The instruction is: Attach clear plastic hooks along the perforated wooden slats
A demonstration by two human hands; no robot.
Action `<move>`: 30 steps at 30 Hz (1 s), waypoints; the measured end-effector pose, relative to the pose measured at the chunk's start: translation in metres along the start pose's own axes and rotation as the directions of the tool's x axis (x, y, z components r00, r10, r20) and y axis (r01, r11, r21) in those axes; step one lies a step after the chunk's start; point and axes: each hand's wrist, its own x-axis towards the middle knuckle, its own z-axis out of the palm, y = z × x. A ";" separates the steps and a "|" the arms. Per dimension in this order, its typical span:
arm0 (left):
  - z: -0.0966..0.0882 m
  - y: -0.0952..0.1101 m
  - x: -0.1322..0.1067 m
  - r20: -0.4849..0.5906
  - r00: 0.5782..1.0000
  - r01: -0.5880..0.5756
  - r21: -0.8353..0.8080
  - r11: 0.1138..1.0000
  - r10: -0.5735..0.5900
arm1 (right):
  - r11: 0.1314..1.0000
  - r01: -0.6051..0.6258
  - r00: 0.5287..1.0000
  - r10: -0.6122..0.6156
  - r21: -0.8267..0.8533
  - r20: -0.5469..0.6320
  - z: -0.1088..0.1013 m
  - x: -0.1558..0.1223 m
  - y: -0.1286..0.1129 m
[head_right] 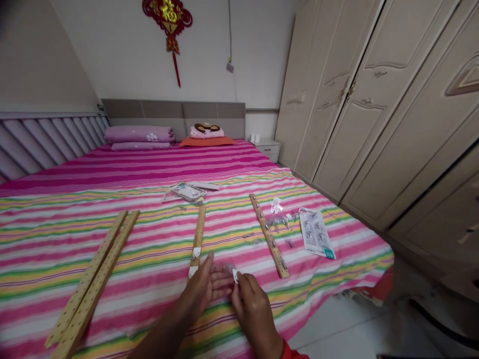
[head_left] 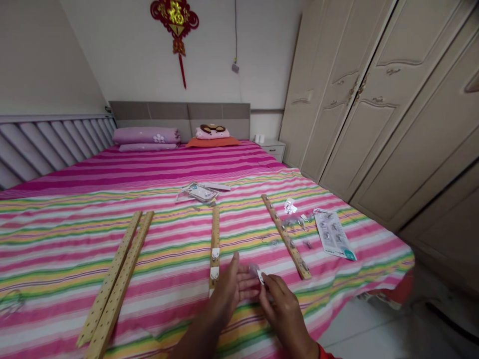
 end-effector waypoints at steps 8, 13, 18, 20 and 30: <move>0.001 -0.024 0.003 0.117 0.945 -0.321 0.157 0.934 0.305 | 0.997 -0.020 0.999 0.022 -0.072 0.030 0.003 0.002 -0.005; 0.007 -0.022 -0.001 0.042 0.907 -0.412 0.300 0.860 0.420 | 0.994 0.031 0.999 -0.027 -0.102 0.039 0.004 0.002 -0.008; 0.021 -0.021 -0.005 -0.178 0.883 -0.366 0.315 0.876 0.434 | 0.989 0.066 0.998 -0.062 -0.134 0.032 0.006 0.005 -0.012; 0.024 -0.023 -0.004 -0.244 0.881 -0.336 0.283 0.898 0.406 | 0.988 0.068 0.997 -0.064 -0.140 0.034 0.007 0.006 -0.013; 0.020 -0.034 0.012 -0.341 0.814 -0.399 0.262 0.879 0.470 | 0.989 0.080 0.997 -0.079 -0.127 0.019 0.014 0.008 -0.007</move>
